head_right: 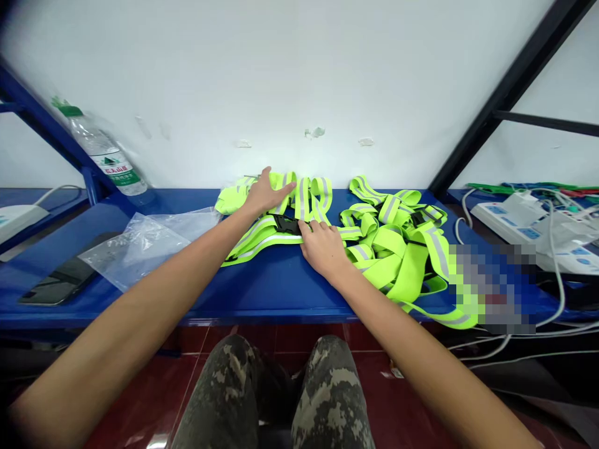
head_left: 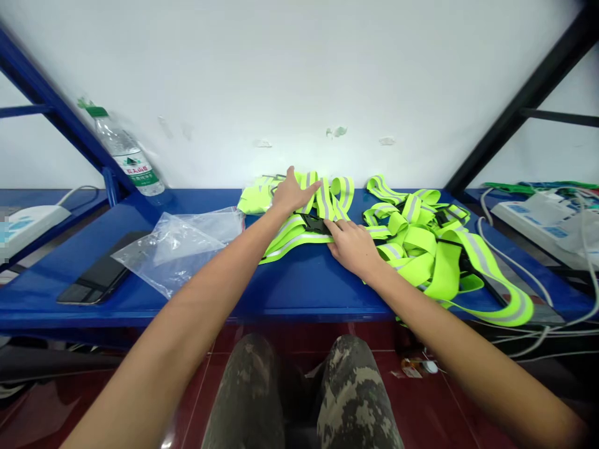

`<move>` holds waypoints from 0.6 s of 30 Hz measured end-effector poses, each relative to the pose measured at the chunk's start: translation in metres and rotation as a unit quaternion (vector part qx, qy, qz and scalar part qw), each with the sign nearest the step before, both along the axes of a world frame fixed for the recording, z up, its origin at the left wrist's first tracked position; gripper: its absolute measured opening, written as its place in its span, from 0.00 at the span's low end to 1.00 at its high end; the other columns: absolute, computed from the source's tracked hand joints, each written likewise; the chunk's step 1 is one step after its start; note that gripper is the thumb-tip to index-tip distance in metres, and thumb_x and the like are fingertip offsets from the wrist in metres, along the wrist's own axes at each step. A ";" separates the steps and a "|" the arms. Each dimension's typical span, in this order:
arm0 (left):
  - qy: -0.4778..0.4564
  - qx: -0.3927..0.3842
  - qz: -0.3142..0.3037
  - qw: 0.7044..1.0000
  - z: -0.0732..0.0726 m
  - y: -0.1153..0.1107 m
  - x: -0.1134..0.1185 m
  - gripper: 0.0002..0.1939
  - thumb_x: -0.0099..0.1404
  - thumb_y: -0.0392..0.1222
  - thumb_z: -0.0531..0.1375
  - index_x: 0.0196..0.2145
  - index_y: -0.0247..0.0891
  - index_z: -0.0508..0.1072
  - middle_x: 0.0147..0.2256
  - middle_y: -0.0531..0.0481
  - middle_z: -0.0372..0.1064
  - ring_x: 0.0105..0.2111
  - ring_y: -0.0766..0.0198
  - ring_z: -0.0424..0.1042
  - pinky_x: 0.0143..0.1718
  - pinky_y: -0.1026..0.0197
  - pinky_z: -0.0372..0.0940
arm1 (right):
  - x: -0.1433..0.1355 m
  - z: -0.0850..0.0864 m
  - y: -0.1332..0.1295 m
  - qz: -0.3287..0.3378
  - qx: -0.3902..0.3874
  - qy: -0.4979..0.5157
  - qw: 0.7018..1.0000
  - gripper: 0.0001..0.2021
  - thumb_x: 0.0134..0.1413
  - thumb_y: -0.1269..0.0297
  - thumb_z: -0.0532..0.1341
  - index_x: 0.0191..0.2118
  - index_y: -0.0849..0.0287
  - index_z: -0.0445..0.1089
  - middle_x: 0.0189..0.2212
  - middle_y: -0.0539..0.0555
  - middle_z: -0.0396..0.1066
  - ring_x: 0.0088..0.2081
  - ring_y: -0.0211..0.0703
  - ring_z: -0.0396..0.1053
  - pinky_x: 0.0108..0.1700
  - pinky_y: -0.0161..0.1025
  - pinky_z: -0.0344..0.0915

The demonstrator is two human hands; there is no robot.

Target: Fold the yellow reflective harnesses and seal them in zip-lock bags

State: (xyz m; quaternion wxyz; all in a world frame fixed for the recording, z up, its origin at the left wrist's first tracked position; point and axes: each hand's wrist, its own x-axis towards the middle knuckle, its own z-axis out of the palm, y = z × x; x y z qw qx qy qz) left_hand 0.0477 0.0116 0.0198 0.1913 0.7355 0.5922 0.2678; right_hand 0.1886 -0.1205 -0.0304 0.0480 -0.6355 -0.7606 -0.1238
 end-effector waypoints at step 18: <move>0.203 -0.060 -0.055 0.976 -0.018 -0.008 0.064 0.37 0.55 0.43 0.65 0.61 0.36 0.58 0.56 0.33 0.67 0.59 0.40 0.63 0.54 0.36 0.63 | 0.003 -0.005 -0.006 -0.005 0.081 -0.022 0.996 0.22 0.57 0.69 0.57 0.58 0.66 0.65 0.44 0.63 0.73 0.45 0.57 0.67 0.42 0.47 0.53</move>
